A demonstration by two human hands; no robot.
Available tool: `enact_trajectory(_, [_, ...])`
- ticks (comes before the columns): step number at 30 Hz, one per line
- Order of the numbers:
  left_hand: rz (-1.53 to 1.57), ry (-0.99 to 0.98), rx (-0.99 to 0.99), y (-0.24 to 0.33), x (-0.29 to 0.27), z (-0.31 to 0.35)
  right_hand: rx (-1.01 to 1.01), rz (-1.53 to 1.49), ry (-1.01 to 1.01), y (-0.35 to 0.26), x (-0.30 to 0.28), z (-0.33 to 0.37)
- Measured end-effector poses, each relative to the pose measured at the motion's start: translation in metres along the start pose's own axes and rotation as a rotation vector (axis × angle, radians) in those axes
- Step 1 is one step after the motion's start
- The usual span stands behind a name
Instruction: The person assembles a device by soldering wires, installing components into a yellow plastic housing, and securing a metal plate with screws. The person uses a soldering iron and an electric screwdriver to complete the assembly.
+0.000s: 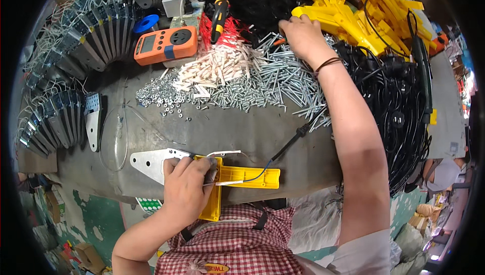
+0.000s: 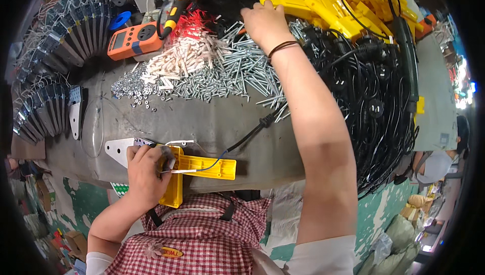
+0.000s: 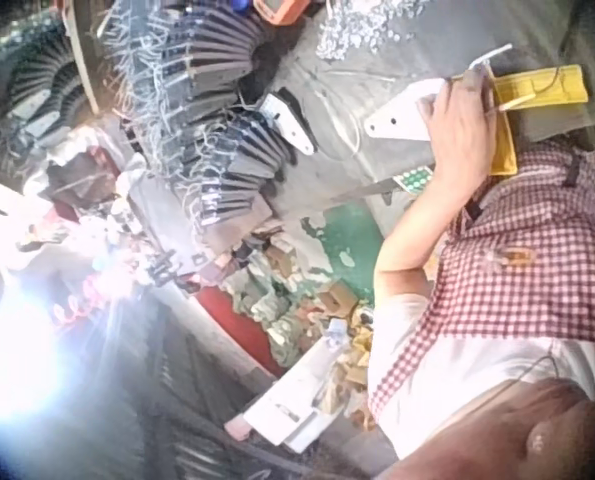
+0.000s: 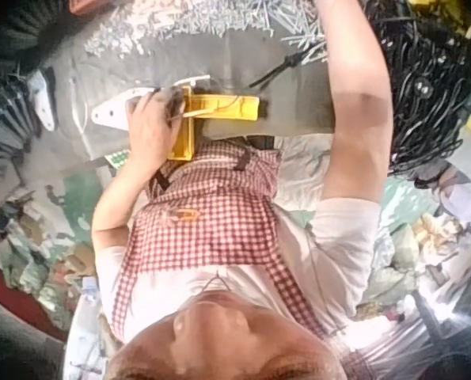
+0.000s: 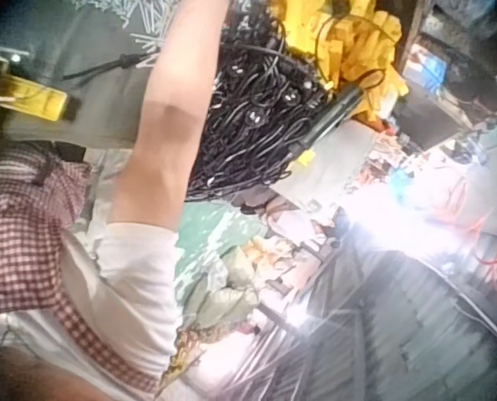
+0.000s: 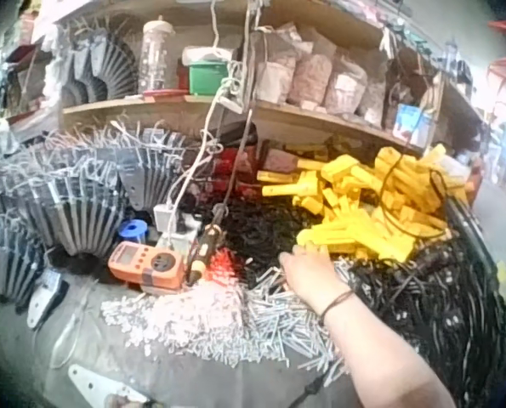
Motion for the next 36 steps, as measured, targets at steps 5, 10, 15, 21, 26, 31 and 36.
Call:
enact_trajectory(5, [-0.147, -0.069, 0.080, 0.008, 0.006, 0.000, -0.170, -0.653, 0.351, -0.004, -0.045, 0.061])
enact_trajectory(10, [-0.254, -0.259, 0.190, 0.009, 0.002, 0.014, -0.123, -0.875, 0.259, -0.044, -0.097, 0.150])
enact_trajectory(15, [-0.368, -0.457, 0.292, 0.034, 0.005, 0.020, -0.293, -1.503, -0.042, -0.100, -0.052, 0.182])
enact_trajectory(21, [-0.311, -0.313, 0.253, 0.025, 0.000, 0.032, -0.599, -2.438, -0.255, -0.133, -0.085, 0.198])
enact_trajectory(26, [-0.295, -0.307, 0.219, 0.024, 0.006, 0.030, -0.397, -2.373, -0.285, -0.158, -0.042, 0.183])
enact_trajectory(31, [-0.300, -0.305, 0.207, 0.028, 0.004, 0.029, -0.703, -2.337, -0.425, -0.160, -0.056, 0.176])
enact_trajectory(36, [0.098, -0.047, 0.324, 0.013, -0.028, 0.032, -0.963, -1.928, -0.503, -0.179, -0.093, 0.154])
Point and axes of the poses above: each hand's wrist, its own z-axis away from the middle knuckle, its own x-axis out of the palm, y = z × x, the point moved 7 cm from there along -z, towards the middle knuckle, and after that the axes turned 11 degrees about -y, right-handed, at the moved point
